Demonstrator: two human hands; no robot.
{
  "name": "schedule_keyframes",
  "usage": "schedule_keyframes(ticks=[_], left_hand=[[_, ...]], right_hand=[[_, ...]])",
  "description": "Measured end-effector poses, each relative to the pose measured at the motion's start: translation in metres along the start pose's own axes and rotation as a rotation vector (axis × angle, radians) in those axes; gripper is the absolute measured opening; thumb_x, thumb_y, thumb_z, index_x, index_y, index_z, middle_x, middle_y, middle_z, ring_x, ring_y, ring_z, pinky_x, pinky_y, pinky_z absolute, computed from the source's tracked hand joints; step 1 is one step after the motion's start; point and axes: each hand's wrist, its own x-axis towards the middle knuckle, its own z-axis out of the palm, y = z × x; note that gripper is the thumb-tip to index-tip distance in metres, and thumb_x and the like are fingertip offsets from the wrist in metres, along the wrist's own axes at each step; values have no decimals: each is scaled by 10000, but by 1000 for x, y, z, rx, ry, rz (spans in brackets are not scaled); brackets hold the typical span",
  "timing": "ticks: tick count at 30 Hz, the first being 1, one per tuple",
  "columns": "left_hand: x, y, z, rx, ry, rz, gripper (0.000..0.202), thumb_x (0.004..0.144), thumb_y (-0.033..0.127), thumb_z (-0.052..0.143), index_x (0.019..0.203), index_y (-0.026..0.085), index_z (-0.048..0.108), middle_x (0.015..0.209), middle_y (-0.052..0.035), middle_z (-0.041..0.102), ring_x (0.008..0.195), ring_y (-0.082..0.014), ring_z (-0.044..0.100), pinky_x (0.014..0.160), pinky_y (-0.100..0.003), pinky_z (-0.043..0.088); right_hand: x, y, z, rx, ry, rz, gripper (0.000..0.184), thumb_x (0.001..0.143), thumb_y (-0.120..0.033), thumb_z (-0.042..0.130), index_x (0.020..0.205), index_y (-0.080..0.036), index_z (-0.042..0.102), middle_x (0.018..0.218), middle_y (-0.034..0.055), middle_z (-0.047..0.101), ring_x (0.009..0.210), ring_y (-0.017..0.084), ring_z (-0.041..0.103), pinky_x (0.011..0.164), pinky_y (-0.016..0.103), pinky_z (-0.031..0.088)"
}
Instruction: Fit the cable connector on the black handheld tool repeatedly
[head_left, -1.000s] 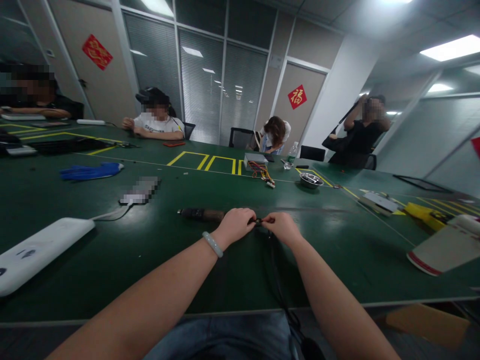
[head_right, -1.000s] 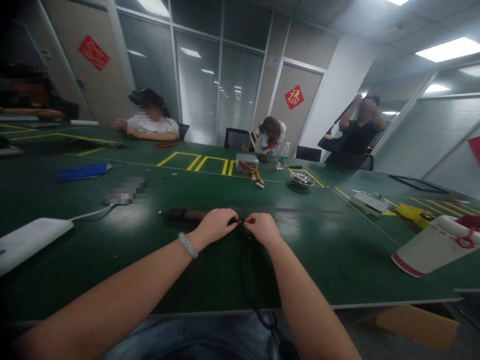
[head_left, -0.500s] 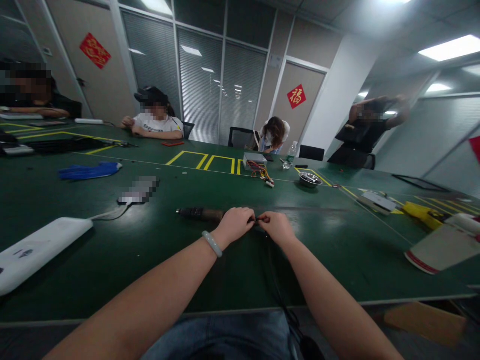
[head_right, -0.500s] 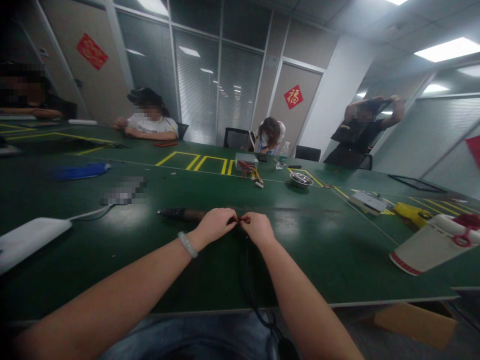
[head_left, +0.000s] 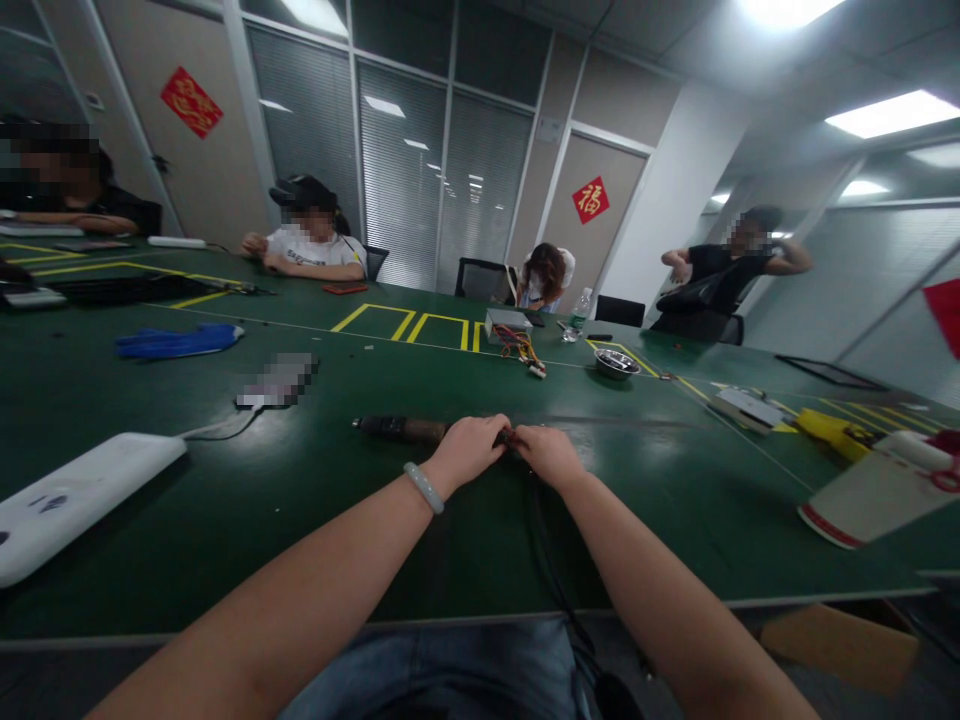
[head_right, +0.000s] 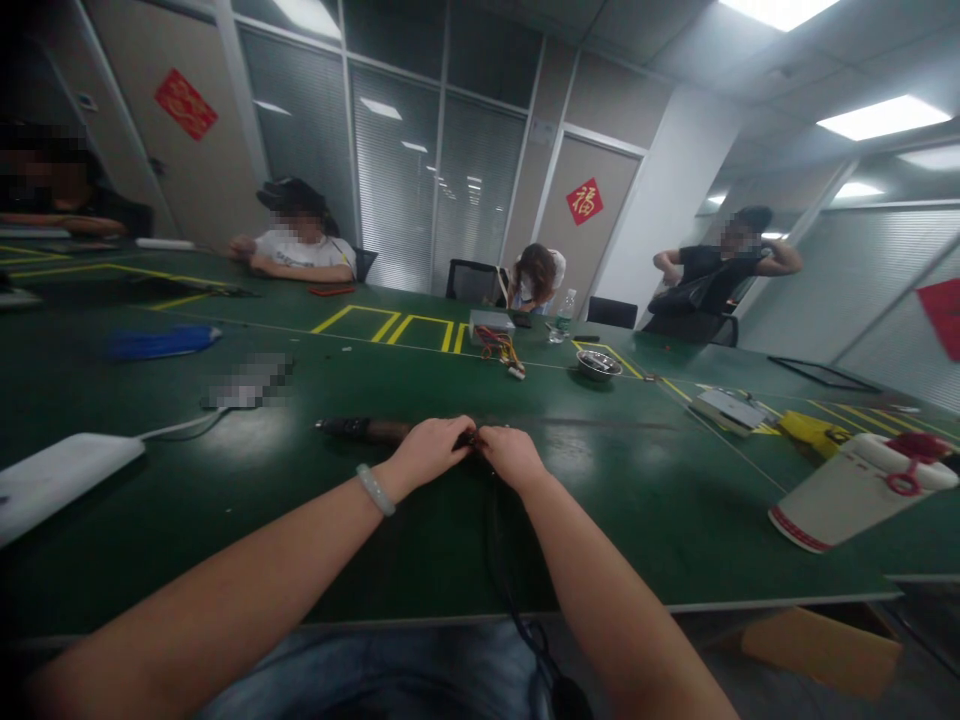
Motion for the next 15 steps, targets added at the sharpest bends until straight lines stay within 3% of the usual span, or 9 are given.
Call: schedule_keyframes(ticks=[4,7,10,13,15], left_hand=[[-3,-1,0,-2,27,42,258,862,304,588,1095,214,522,1047,-52,646,978,-226,616,883,-362,454],[-7,-3,-2,-2,93,114,348,868,291,574,1198,221,489,1204,-59,601,1182,-220,522,1077,-404,316],[-11,-6,-6,-2,140,135,416,877,292,556,1273,219,456,1290,-58,557,1294,-206,425,1146,-404,212],[-15,-12,-11,-12,157,121,438,891,310,533,1308,215,441,1321,-59,539,1316,-202,404,1158,-403,193],[-17,-16,-13,-20,153,96,445,900,335,518,1320,213,437,1332,-60,532,1315,-204,405,1159,-406,192]], right_hand=[[4,0,1,-42,-28,-49,163,926,-232,476,1046,-184,575,1024,64,654,930,178,613,796,256,426],[9,-1,3,-55,-31,-75,179,940,-225,451,1071,-150,548,1060,92,630,972,185,597,839,264,413],[15,4,3,-59,-34,-74,165,942,-218,444,1054,-149,544,1043,93,628,961,185,599,845,269,409],[11,28,-2,-59,-35,-17,150,939,-244,447,987,-157,559,983,93,642,902,198,616,798,282,420],[-5,59,-6,-59,-48,86,164,935,-276,443,948,-168,566,954,89,648,863,203,624,759,287,423]])
